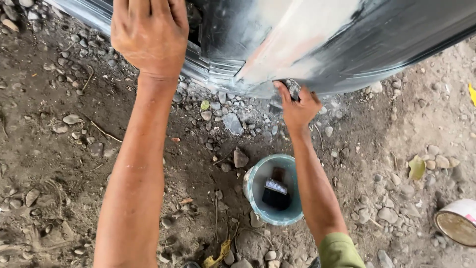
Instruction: The person sands the front bumper of a car using a sanding block, dipping it into a bucket of water periodically. They then wipe the sanded area with their hands and a piece of newspaper.
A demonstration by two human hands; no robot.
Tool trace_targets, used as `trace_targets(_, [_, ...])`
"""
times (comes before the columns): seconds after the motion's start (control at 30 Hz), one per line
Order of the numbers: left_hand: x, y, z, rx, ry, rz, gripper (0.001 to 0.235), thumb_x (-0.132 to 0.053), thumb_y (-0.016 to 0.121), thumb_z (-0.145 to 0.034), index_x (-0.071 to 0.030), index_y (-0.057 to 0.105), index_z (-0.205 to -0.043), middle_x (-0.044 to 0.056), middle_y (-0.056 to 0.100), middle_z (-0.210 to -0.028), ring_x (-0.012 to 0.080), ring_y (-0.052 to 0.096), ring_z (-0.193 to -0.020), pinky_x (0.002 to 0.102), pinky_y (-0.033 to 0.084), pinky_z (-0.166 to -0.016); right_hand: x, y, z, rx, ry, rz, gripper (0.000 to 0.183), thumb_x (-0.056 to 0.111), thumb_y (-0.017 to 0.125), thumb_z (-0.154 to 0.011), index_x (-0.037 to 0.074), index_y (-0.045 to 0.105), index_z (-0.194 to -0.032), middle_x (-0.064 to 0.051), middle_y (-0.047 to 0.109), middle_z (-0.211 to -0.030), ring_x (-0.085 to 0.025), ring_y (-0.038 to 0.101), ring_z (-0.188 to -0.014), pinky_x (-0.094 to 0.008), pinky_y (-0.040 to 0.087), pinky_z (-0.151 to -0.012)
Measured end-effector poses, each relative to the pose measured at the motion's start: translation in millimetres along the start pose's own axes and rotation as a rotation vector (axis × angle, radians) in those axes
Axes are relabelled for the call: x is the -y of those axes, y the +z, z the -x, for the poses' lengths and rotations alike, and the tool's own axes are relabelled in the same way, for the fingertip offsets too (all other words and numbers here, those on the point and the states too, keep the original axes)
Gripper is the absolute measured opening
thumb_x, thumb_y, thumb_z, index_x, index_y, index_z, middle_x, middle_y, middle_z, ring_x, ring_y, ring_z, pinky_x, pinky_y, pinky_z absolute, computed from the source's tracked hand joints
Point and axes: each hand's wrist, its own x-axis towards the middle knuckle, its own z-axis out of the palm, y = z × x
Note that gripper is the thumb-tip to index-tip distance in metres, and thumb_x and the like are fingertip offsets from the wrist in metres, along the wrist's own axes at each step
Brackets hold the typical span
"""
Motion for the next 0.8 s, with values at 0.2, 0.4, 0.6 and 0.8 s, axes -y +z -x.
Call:
trace_targets(0.2, [-1,7,11,0.104,-0.007,-0.049,0.018,-0.021,0.065,-0.099,-0.012,0.064,-0.084,0.001,0.057,-0.081,0.0175,0.055,-0.063,0.032,0.043,-0.044,-2,-15,4,-0.042,-0.245,0.309,0.033,0.035,0.089,-0.09,0.005,0.076,-0.092,-0.007,0.073,-0.07,-0.016,0.065,-0.052,-0.031,0.052,-0.052])
trace_targets(0.4, [-3,-7,-11,-0.097,0.042,-0.059,0.022,-0.021,0.053,-0.11,-0.01,0.062,-0.093,0.004,0.057,-0.095,0.0209,0.059,-0.081,0.032,0.049,-0.059,-31,4,23,0.039,0.11,0.068,0.033,0.036,0.086,-0.089,0.006,0.078,-0.099,-0.007,0.075,-0.07,-0.014,0.068,-0.05,-0.026,0.053,-0.045])
trace_targets(0.6, [-1,-2,-1,0.04,0.002,-0.145,0.018,-0.023,0.057,-0.1,-0.014,0.062,-0.086,0.001,0.054,-0.085,0.0166,0.05,-0.066,0.032,0.043,-0.052,-21,3,3,0.027,-0.005,-0.018,0.016,0.019,0.076,-0.101,0.003,0.077,-0.099,-0.007,0.078,-0.076,-0.011,0.071,-0.052,-0.019,0.05,-0.043])
trace_targets(0.8, [0,8,10,0.012,0.017,-0.124,0.021,-0.024,0.06,-0.101,-0.015,0.059,-0.083,-0.002,0.052,-0.081,0.013,0.048,-0.063,0.028,0.039,-0.046,20,-29,-7,-0.022,-0.121,0.194,0.033,0.033,0.082,-0.094,0.002,0.078,-0.098,-0.006,0.077,-0.076,-0.017,0.071,-0.055,-0.027,0.056,-0.048])
